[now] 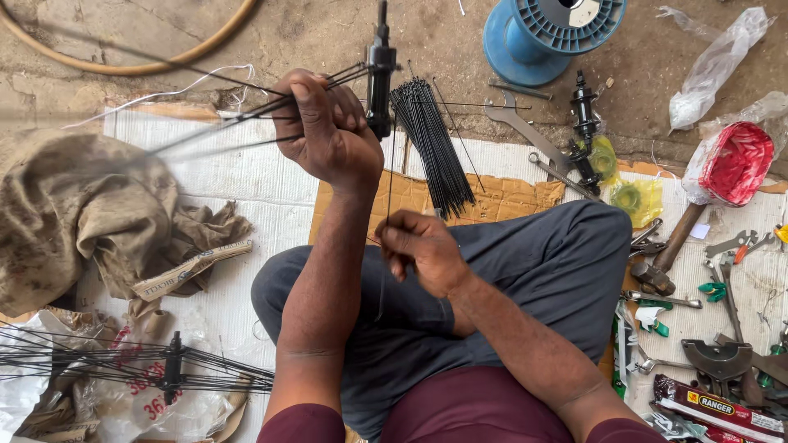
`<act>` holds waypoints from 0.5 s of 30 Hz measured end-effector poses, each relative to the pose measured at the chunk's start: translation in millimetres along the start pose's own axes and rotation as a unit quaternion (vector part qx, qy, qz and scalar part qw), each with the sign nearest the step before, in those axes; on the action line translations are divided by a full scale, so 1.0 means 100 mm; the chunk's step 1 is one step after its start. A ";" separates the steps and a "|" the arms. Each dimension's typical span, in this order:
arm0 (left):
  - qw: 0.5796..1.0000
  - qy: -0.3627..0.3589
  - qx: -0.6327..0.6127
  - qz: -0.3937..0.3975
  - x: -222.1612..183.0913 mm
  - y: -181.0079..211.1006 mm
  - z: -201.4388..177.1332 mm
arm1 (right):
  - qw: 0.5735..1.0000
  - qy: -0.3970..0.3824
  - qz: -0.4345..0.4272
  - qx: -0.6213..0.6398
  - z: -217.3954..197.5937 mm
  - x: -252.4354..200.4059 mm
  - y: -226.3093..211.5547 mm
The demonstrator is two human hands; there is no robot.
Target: The person inserts multiple metal spokes into the holes of a bicycle hub by hand, threading them through one by one while holding the hub and spokes together.
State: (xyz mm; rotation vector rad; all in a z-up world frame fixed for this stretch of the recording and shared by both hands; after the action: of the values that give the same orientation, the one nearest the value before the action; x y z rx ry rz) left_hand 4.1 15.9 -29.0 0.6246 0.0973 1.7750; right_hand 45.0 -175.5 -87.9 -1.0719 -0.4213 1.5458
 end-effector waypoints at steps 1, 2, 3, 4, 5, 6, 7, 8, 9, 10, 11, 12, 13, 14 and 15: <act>1.000 0.017 0.010 -0.009 0.00 -0.01 -0.01 | 1.000 0.016 -0.006 -0.004 -0.03 0.02 -0.03; 0.999 0.033 0.019 -0.018 -0.01 -0.01 -0.03 | 0.999 0.032 -0.013 -0.009 -0.04 0.05 -0.06; 0.998 0.049 0.029 -0.025 0.01 -0.01 -0.03 | 0.999 0.046 -0.020 -0.013 -0.05 0.09 -0.10; 0.999 0.039 0.029 -0.017 0.03 -0.03 -0.01 | 0.999 0.045 -0.019 0.002 -0.04 0.12 -0.13; 0.999 0.033 0.033 -0.012 0.01 -0.02 0.00 | 0.999 0.047 -0.012 0.018 -0.02 0.12 -0.14; 0.999 0.026 0.036 -0.006 -0.01 -0.02 0.00 | 0.998 0.048 -0.006 0.034 -0.01 0.12 -0.14; 0.999 0.021 0.038 -0.006 -0.04 -0.02 0.01 | 0.997 0.039 -0.008 0.069 0.02 0.11 -0.14; 0.999 0.015 0.039 -0.006 -0.06 -0.02 0.02 | 0.994 0.030 -0.010 0.104 0.04 0.09 -0.16; 0.999 0.005 0.038 0.000 -0.03 -0.04 0.05 | 0.990 0.016 -0.016 0.136 0.06 0.14 -0.20; 0.999 -0.001 0.041 -0.002 0.00 -0.04 0.07 | 0.989 0.012 -0.020 0.143 0.08 0.19 -0.24; 0.999 -0.005 0.045 -0.004 0.00 -0.03 0.08 | 0.988 0.010 -0.020 0.150 0.10 0.22 -0.26; 0.999 -0.008 0.050 -0.007 0.00 -0.02 0.08 | 0.987 0.007 -0.021 0.158 0.11 0.24 -0.27; 0.999 -0.003 0.050 -0.006 0.01 -0.02 0.07 | 0.986 0.005 -0.023 0.163 0.10 0.26 -0.28; 0.999 0.003 0.050 -0.004 0.02 -0.01 0.06 | 0.985 0.002 -0.026 0.168 0.10 0.29 -0.28; 0.999 0.009 0.051 -0.002 0.02 0.00 0.05 | 0.984 -0.001 -0.028 0.174 0.10 0.31 -0.28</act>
State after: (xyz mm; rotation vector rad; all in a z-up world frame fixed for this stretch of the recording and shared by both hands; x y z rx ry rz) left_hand 5.9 16.4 -24.3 0.6824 0.2027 1.7803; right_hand 55.9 -136.4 -73.7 -0.7791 -0.1716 1.5030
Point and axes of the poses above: each hand's wrist, its own x-axis towards the middle knuckle, its own z-axis out of the palm, y = z × x, the point moved 4 cm from there along x, towards the middle knuckle
